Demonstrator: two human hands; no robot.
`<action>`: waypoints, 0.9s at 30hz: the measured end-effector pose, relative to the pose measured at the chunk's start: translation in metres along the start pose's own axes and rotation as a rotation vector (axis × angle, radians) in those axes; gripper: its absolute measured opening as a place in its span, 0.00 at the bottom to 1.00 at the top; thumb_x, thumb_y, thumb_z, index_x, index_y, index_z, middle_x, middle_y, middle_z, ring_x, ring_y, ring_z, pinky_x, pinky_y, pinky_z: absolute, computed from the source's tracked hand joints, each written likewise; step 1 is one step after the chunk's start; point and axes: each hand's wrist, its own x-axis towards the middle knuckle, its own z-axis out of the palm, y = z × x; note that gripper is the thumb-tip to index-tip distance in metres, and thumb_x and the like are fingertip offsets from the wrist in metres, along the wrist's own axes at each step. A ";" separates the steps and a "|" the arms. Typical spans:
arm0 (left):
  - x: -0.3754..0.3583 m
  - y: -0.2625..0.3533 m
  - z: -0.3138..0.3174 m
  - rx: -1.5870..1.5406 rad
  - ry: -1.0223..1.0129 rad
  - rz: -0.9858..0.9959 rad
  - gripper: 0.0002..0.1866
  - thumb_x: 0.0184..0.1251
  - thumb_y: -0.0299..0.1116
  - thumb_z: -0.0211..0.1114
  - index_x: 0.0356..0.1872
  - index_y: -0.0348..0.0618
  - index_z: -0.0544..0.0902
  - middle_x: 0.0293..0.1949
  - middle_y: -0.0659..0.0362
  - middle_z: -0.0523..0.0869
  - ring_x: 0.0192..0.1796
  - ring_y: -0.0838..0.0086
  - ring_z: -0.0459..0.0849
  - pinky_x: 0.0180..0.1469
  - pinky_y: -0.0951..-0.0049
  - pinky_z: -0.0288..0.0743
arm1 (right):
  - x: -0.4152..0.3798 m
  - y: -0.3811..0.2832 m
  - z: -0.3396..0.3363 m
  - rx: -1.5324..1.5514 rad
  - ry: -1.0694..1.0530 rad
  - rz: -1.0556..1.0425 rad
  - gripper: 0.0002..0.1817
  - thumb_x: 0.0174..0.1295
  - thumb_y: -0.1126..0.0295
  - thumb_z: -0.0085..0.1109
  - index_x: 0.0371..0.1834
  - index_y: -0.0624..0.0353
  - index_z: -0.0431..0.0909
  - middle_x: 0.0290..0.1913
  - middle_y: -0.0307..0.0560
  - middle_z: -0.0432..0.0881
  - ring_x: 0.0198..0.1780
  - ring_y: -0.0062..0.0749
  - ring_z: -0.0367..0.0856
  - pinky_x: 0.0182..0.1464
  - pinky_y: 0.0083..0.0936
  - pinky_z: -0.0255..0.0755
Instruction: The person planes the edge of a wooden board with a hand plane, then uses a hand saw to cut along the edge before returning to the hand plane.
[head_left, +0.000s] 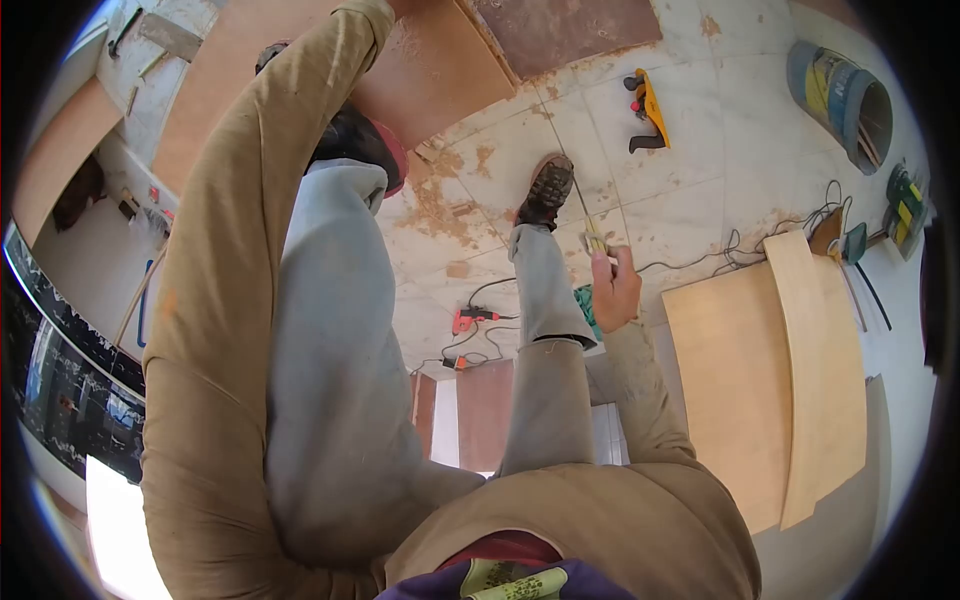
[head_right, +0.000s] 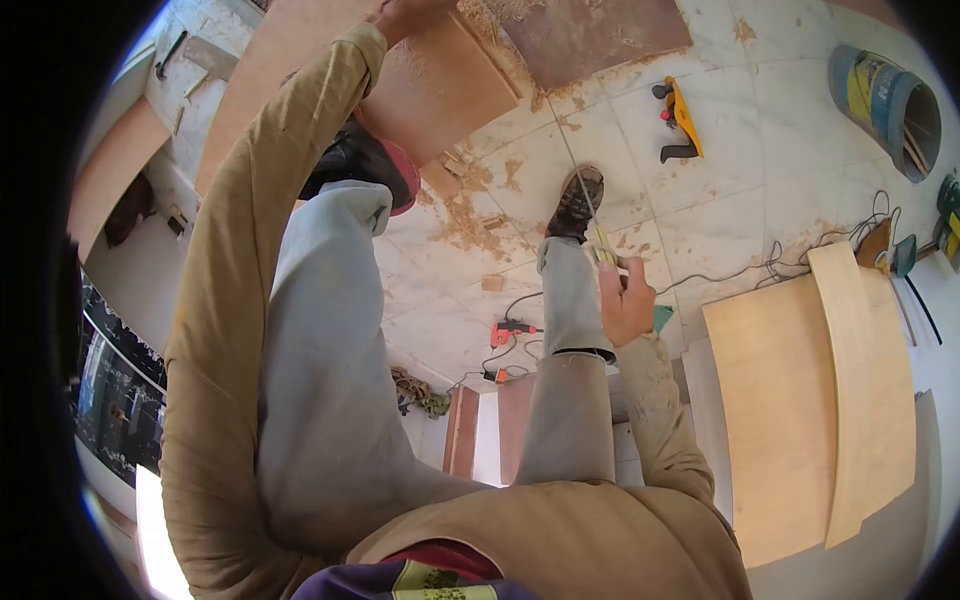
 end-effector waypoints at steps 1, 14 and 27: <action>-0.005 0.012 -0.008 -0.026 -0.119 0.028 0.17 0.73 0.44 0.52 0.51 0.50 0.83 0.47 0.53 0.81 0.60 0.56 0.74 0.63 0.34 0.57 | -0.020 0.017 -0.013 0.005 0.004 0.042 0.17 0.71 0.56 0.57 0.43 0.62 0.75 0.22 0.50 0.81 0.24 0.26 0.79 0.28 0.29 0.70; -0.035 0.124 -0.038 -0.491 -0.817 0.118 0.17 0.71 0.47 0.60 0.37 0.48 0.89 0.37 0.50 0.88 0.48 0.56 0.85 0.59 0.59 0.69 | 0.035 -0.002 0.027 0.692 -0.035 0.208 0.16 0.76 0.55 0.49 0.34 0.54 0.68 0.18 0.32 0.62 0.13 0.13 0.57 0.13 0.18 0.53; -0.267 -0.027 -0.168 -0.301 -0.005 -1.284 0.31 0.76 0.54 0.52 0.74 0.49 0.68 0.74 0.44 0.66 0.72 0.44 0.67 0.73 0.59 0.61 | 0.042 0.060 -0.039 0.289 -0.193 -0.278 0.29 0.70 0.62 0.61 0.66 0.62 0.59 0.32 0.48 0.84 0.31 0.26 0.80 0.34 0.24 0.73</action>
